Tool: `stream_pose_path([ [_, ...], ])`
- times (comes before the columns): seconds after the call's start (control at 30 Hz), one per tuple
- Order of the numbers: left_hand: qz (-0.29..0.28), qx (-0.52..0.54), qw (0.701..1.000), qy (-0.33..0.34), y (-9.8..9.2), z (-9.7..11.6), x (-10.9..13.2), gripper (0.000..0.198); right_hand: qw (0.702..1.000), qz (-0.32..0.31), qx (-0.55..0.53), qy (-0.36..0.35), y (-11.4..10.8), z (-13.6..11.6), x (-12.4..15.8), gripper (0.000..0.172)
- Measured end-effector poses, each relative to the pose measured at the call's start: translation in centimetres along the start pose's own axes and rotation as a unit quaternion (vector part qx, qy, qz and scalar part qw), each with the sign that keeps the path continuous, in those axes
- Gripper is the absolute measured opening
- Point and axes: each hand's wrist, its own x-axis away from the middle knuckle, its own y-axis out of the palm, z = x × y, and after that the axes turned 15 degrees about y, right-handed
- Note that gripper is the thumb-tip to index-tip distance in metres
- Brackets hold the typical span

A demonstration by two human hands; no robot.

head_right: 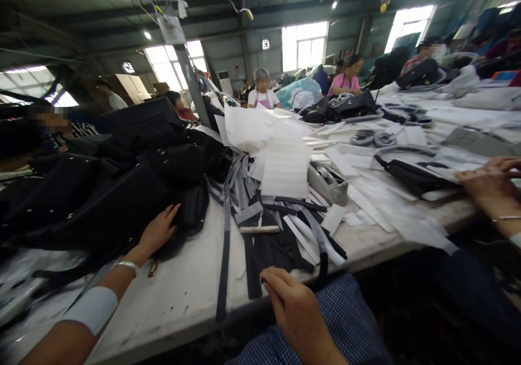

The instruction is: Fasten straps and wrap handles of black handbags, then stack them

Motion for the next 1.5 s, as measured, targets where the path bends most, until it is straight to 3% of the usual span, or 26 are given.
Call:
stream_pose_path([
  [0.17,0.030,-0.029,0.999,-0.021,-1.9,-0.8,-1.5,0.053,0.999,-0.032,0.007,0.014,0.1,-0.2,1.2,0.029],
  [0.3,0.059,-0.048,0.996,-0.046,-6.6,-1.3,-2.4,0.047,0.998,-0.048,-0.021,0.020,0.2,-0.7,0.8,0.029],
  [0.4,0.086,-0.040,0.995,-0.030,-10.9,-0.4,-2.8,0.046,0.995,-0.071,-0.070,0.028,1.0,-2.0,-0.8,0.032],
  [0.47,0.106,-0.023,0.994,-0.016,-13.6,0.8,-3.4,0.044,0.988,-0.095,-0.112,0.038,2.1,-3.2,-2.2,0.042],
  [0.53,0.134,0.000,0.991,-0.009,-16.2,2.2,-4.4,0.041,0.976,-0.124,-0.171,0.058,3.5,-4.3,-3.6,0.063],
  [0.6,0.171,0.017,0.985,-0.010,-18.8,3.4,-5.6,0.040,0.943,-0.181,-0.270,0.072,5.0,-5.0,-4.7,0.083],
  [0.67,0.239,0.163,0.956,-0.051,-21.0,4.4,-6.7,0.039,0.890,-0.240,-0.381,0.067,6.0,-5.7,-5.5,0.093],
  [0.7,0.271,0.276,0.919,-0.082,-21.9,4.9,-7.0,0.038,0.869,-0.253,-0.421,0.060,6.3,-6.1,-5.7,0.097],
  [0.77,0.306,0.485,0.807,-0.139,-22.9,6.0,-7.2,0.037,0.862,-0.238,-0.446,0.048,6.5,-7.2,-6.2,0.103],
  [0.8,0.309,0.552,0.759,-0.157,-23.0,6.6,-6.9,0.035,0.872,-0.219,-0.437,0.043,6.4,-7.9,-6.5,0.107],
  [0.87,0.309,0.600,0.717,-0.173,-22.2,8.2,-5.7,0.029,0.892,-0.173,-0.415,0.033,6.0,-9.5,-7.2,0.115],
  [0.97,0.323,0.658,0.649,-0.204,-19.6,11.0,-2.7,0.022,0.900,-0.095,-0.425,0.028,5.1,-11.4,-8.4,0.114],
  [1.03,0.332,0.687,0.602,-0.236,-17.6,12.9,-0.1,0.025,0.905,-0.065,-0.420,0.034,4.1,-11.8,-9.4,0.100],
  [1.13,0.360,0.730,0.489,-0.313,-14.6,15.9,3.8,0.027,0.931,-0.081,-0.355,0.026,2.4,-11.6,-11.0,0.071],
  [1.2,0.355,0.741,0.451,-0.348,-12.4,18.1,6.1,0.024,0.954,-0.102,-0.283,0.000,1.9,-11.1,-12.3,0.057],
  [1.27,0.318,0.747,0.453,-0.369,-10.1,20.3,7.7,0.021,0.970,-0.113,-0.216,-0.013,2.2,-10.4,-13.6,0.050],
  [1.37,0.275,0.744,0.480,-0.376,-7.1,22.7,8.8,0.016,0.977,-0.102,-0.185,0.031,3.9,-8.9,-14.6,0.051],
  [1.43,0.241,0.736,0.519,-0.361,-6.1,22.8,9.1,0.017,0.976,-0.077,-0.194,0.068,4.8,-8.0,-14.3,0.060],
  [1.5,0.169,0.724,0.576,-0.340,-6.3,21.6,9.4,0.018,0.971,-0.050,-0.220,0.083,4.8,-7.6,-13.1,0.065],
])
